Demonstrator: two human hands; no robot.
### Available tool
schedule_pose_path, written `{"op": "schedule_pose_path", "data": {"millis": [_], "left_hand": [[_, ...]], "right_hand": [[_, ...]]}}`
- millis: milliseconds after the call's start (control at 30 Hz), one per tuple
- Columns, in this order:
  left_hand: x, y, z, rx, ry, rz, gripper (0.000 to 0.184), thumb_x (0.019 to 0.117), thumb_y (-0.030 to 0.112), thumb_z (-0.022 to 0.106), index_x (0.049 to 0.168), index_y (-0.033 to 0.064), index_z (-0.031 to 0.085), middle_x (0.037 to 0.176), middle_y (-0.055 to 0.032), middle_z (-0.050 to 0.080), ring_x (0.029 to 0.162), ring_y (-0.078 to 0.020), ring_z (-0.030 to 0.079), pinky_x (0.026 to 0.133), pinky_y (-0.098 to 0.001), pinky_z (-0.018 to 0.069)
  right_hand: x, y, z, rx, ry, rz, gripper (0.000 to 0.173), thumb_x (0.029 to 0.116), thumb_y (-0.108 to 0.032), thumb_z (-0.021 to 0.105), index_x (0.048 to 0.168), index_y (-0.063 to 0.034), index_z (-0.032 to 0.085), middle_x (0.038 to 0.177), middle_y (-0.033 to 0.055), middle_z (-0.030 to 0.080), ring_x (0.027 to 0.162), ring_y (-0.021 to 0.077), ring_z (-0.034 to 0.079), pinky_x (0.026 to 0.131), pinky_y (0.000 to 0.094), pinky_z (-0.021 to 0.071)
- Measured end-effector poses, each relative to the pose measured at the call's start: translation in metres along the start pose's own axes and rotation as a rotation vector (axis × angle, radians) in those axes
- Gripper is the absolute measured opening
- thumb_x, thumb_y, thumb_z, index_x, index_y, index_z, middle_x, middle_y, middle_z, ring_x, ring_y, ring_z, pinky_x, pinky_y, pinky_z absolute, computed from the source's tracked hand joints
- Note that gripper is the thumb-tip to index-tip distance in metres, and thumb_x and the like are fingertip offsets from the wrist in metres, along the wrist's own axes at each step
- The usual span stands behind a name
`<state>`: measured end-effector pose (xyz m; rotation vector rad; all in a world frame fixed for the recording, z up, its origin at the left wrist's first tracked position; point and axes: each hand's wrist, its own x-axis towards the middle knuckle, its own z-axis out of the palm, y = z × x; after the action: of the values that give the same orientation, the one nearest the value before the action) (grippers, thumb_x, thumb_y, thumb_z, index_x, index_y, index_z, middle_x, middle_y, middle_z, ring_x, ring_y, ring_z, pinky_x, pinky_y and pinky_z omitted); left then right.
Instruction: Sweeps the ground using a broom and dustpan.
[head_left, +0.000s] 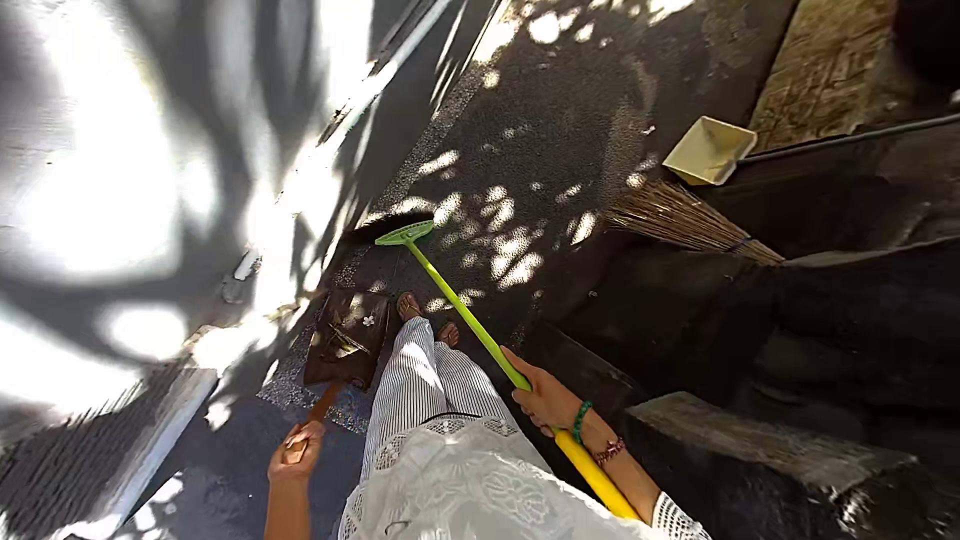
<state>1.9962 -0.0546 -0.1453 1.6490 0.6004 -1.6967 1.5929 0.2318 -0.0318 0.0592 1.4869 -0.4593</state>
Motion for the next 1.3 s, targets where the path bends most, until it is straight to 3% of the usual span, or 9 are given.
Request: {"op": "schedule_pose_path", "data": {"millis": [167, 367, 467, 533, 700, 900, 1067, 1167, 1300], "left_hand": [[0.006, -0.001, -0.005, 0.071, -0.040, 0.095, 0.037, 0.1049, 0.030, 0.029, 0.085, 0.0086, 0.051, 0.066, -0.0038, 0.057, 0.052, -0.0122, 0.058, 0.047, -0.0210, 0.0508], [0.024, -0.003, 0.000, 0.101, -0.042, 0.122, 0.037, 0.1059, 0.029, 0.028, 0.080, 0.0115, 0.048, 0.062, -0.0011, 0.053, 0.050, -0.0099, 0.055, 0.047, -0.0191, 0.0483], [0.034, 0.000, 0.003, 0.109, -0.054, 0.128, 0.040, 0.1054, 0.030, 0.028, 0.077, 0.0111, 0.048, 0.060, -0.0015, 0.054, 0.048, -0.0098, 0.054, 0.046, -0.0189, 0.0484], [0.038, 0.006, 0.000, 0.173, -0.070, 0.125, 0.039, 0.1053, 0.029, 0.028, 0.078, 0.0103, 0.048, 0.062, -0.0023, 0.055, 0.049, -0.0109, 0.055, 0.047, -0.0199, 0.0499], [0.035, 0.017, -0.008, 0.304, -0.118, 0.048, 0.042, 0.1029, 0.026, 0.026, 0.078, 0.0052, 0.052, 0.066, -0.0045, 0.061, 0.054, -0.0110, 0.061, 0.050, -0.0187, 0.0530], [0.031, 0.024, -0.013, 0.356, -0.082, 0.160, 0.034, 0.1066, 0.028, 0.026, 0.088, 0.0103, 0.047, 0.070, -0.0029, 0.055, 0.056, -0.0098, 0.057, 0.048, -0.0177, 0.0483], [0.058, 0.043, -0.019, 0.383, -0.111, 0.130, 0.035, 0.1044, 0.026, 0.028, 0.082, 0.0089, 0.048, 0.066, -0.0027, 0.056, 0.053, -0.0114, 0.057, 0.049, -0.0195, 0.0505], [0.055, 0.052, -0.024, 0.395, -0.131, 0.126, 0.038, 0.1058, 0.032, 0.024, 0.083, 0.0114, 0.046, 0.067, -0.0030, 0.055, 0.055, -0.0129, 0.057, 0.052, -0.0236, 0.0517], [0.048, 0.065, -0.031, 0.379, -0.166, 0.099, 0.038, 0.1056, 0.029, 0.024, 0.081, 0.0114, 0.047, 0.063, -0.0015, 0.054, 0.051, -0.0110, 0.055, 0.049, -0.0215, 0.0500]], "right_hand": [[-0.008, 0.024, -0.044, 0.093, 0.306, 0.013, 0.082, 0.1041, -0.012, 0.050, 0.166, -0.0376, 0.002, 0.077, 0.0071, 0.053, 0.047, 0.0165, 0.049, 0.043, 0.0356, 0.0475], [0.082, 0.042, -0.091, 0.203, 0.456, 0.010, 0.078, 0.1079, -0.013, 0.046, 0.166, -0.0261, -0.004, 0.081, 0.0056, 0.050, 0.049, 0.0132, 0.050, 0.046, 0.0305, 0.0493], [0.111, 0.061, -0.030, 0.056, 0.315, 0.060, 0.082, 0.1059, -0.014, 0.048, 0.166, -0.0270, -0.006, 0.087, 0.0111, 0.056, 0.054, 0.0185, 0.056, 0.052, 0.0360, 0.0531], [0.102, 0.072, 0.024, -0.107, 0.201, 0.096, 0.084, 0.1034, -0.017, 0.052, 0.166, -0.0329, 0.000, 0.109, 0.0232, 0.065, 0.072, 0.0306, 0.067, 0.067, 0.0491, 0.0577], [0.031, 0.092, 0.080, 0.046, -0.060, 0.012, 0.080, 0.1048, -0.019, 0.052, 0.166, -0.0396, 0.005, 0.089, 0.0129, 0.061, 0.055, 0.0205, 0.056, 0.051, 0.0394, 0.0518], [-0.015, 0.140, 0.098, 0.385, 0.195, 0.041, 0.080, 0.1055, -0.016, 0.050, 0.166, -0.0384, 0.002, 0.078, 0.0061, 0.053, 0.047, 0.0156, 0.049, 0.043, 0.0340, 0.0465], [0.031, 0.187, 0.106, 0.630, 0.473, 0.155, 0.081, 0.1077, -0.013, 0.046, 0.165, -0.0327, -0.009, 0.078, 0.0049, 0.049, 0.047, 0.0138, 0.048, 0.043, 0.0311, 0.0467], [0.074, 0.188, 0.133, 0.748, 0.458, 0.148, 0.081, 0.1081, -0.011, 0.044, 0.164, -0.0289, -0.012, 0.077, 0.0028, 0.045, 0.046, 0.0116, 0.048, 0.042, 0.0278, 0.0460], [0.076, 0.176, 0.219, 0.480, 0.283, 0.220, 0.083, 0.1077, -0.017, 0.046, 0.164, -0.0351, -0.012, 0.083, 0.0074, 0.053, 0.051, 0.0153, 0.053, 0.048, 0.0330, 0.0504]]}}
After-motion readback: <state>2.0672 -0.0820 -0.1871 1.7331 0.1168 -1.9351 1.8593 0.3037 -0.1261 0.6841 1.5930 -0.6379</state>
